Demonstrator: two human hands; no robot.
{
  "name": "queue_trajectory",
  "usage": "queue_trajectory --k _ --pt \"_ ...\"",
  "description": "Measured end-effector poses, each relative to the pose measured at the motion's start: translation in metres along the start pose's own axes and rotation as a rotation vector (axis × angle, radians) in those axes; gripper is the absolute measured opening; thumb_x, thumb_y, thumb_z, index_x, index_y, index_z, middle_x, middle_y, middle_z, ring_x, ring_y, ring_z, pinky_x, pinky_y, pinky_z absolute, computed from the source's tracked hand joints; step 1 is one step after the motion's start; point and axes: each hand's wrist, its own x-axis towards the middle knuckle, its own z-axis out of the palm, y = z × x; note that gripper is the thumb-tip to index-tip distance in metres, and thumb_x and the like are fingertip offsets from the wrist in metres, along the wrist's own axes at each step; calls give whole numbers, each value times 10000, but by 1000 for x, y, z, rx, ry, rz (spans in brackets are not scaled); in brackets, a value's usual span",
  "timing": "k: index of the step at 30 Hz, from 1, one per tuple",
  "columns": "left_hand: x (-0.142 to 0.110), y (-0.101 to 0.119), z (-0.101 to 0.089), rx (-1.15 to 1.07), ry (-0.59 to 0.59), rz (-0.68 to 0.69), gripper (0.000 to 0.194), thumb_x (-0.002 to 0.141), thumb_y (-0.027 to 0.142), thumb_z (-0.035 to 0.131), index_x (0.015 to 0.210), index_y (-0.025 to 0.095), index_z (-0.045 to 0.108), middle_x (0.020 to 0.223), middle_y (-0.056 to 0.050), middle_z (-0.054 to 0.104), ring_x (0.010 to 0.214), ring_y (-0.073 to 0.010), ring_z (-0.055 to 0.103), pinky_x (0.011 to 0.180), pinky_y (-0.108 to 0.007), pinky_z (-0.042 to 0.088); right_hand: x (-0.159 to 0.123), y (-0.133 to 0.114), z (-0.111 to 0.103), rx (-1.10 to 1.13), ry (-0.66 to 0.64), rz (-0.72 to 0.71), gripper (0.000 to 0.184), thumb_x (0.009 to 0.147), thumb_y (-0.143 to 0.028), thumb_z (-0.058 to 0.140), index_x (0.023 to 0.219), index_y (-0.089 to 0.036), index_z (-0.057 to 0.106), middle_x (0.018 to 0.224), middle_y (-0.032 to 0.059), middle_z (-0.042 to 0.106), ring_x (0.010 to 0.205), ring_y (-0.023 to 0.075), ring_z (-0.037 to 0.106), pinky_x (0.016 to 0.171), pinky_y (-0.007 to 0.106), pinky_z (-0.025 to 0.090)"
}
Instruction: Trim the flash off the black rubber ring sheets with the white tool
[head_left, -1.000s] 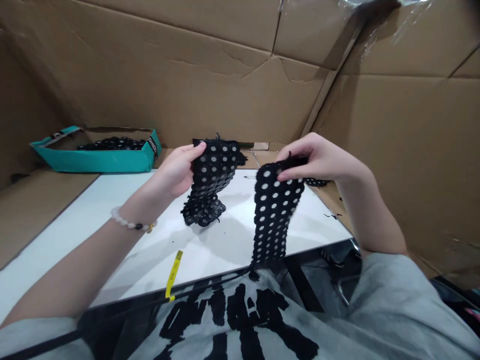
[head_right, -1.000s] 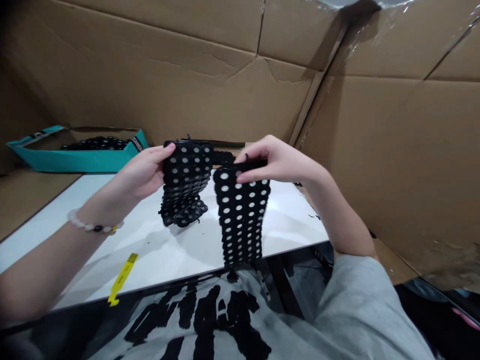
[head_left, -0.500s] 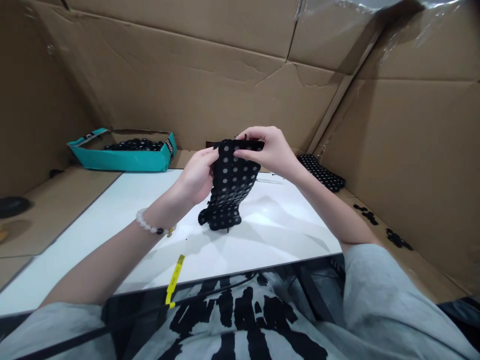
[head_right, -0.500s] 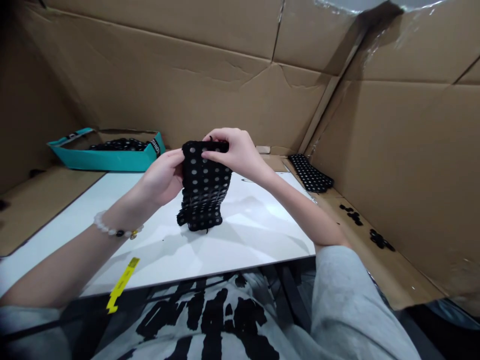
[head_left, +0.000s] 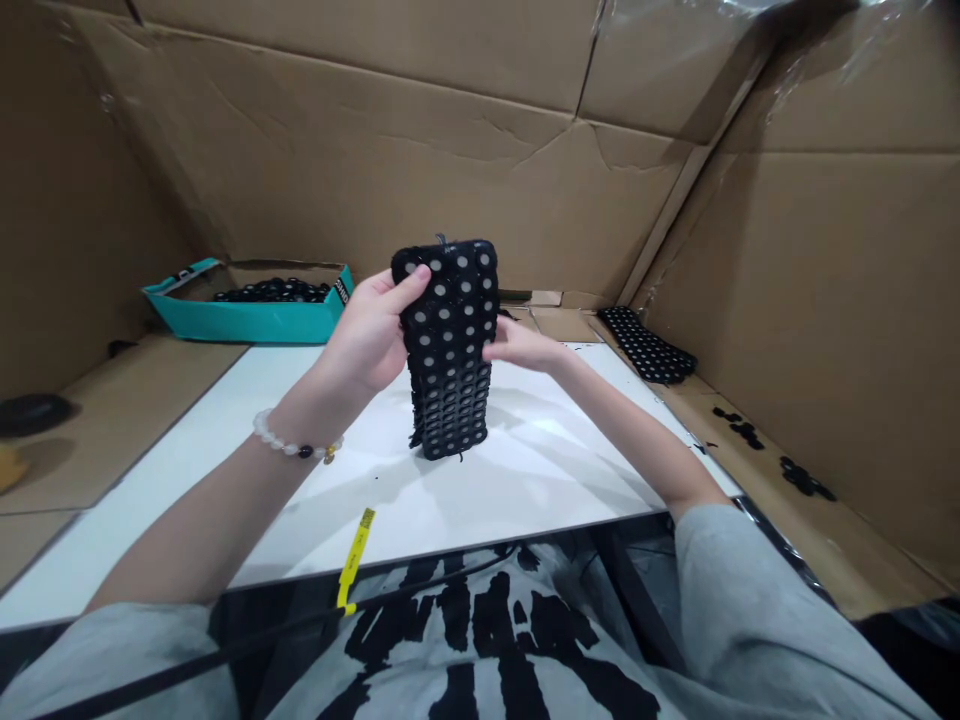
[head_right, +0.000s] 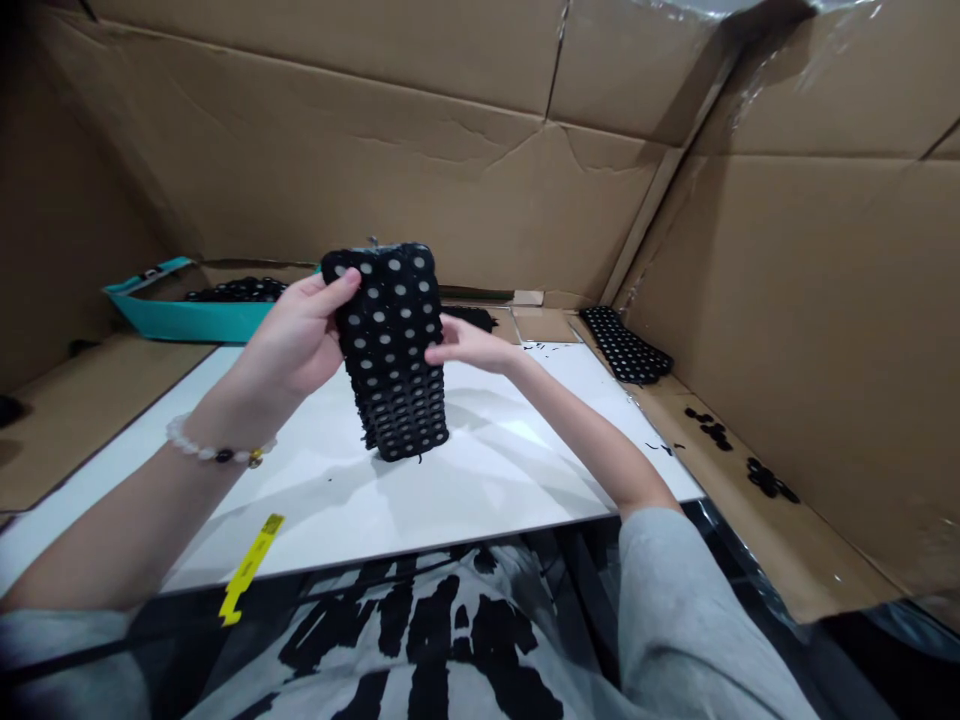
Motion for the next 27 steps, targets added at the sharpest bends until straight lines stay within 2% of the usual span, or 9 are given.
queue_trajectory --k 3,6,9,14,19,23,27 --pt "2 17 -5 -64 56 12 175 947 211 615 816 191 728 855 4 766 888 -149 683 803 -245 519 -7 34 15 50 -161 177 715 558 -509 900 1139 -184 641 1242 110 670 1162 278 613 1032 456 502" --pt "2 32 -9 -87 127 -23 217 978 232 569 849 182 737 907 -2 776 996 -157 663 843 -237 509 -15 46 28 102 -184 205 566 621 -532 857 1015 -160 692 1141 93 713 1098 270 646 1028 455 497" --pt "2 43 -11 -138 178 -81 248 1003 254 525 892 169 730 970 -15 782 1141 -177 630 916 -248 505 -23 39 32 129 -196 174 478 678 -536 819 933 -146 715 1047 76 736 1011 253 677 984 447 516" --pt "3 53 -18 -241 116 -131 269 1027 258 468 1010 122 700 978 -43 779 1197 -188 622 1008 -270 489 -40 15 30 203 -265 63 493 681 -531 824 965 -144 716 983 74 741 913 217 697 875 373 558" --pt "-1 57 -20 -225 69 -152 307 1041 264 432 1189 89 636 1025 -58 771 1289 -214 569 1080 -335 451 -52 -7 33 176 -322 -36 564 672 -509 844 1076 -154 674 1040 79 722 988 233 682 931 389 536" --pt "-10 61 -14 -222 90 -136 314 1042 221 418 1266 97 598 1056 -49 771 1303 -192 561 1092 -295 440 -58 -17 41 170 -392 -82 556 683 -501 841 1084 -156 668 1055 81 715 1005 235 674 938 387 532" --pt "-15 63 -10 -260 75 -168 301 1044 225 421 1246 102 607 971 -40 778 1267 -177 593 1071 -271 459 -64 -14 45 172 -410 -87 549 707 -482 831 1115 -158 657 1053 77 717 987 214 675 918 367 544"
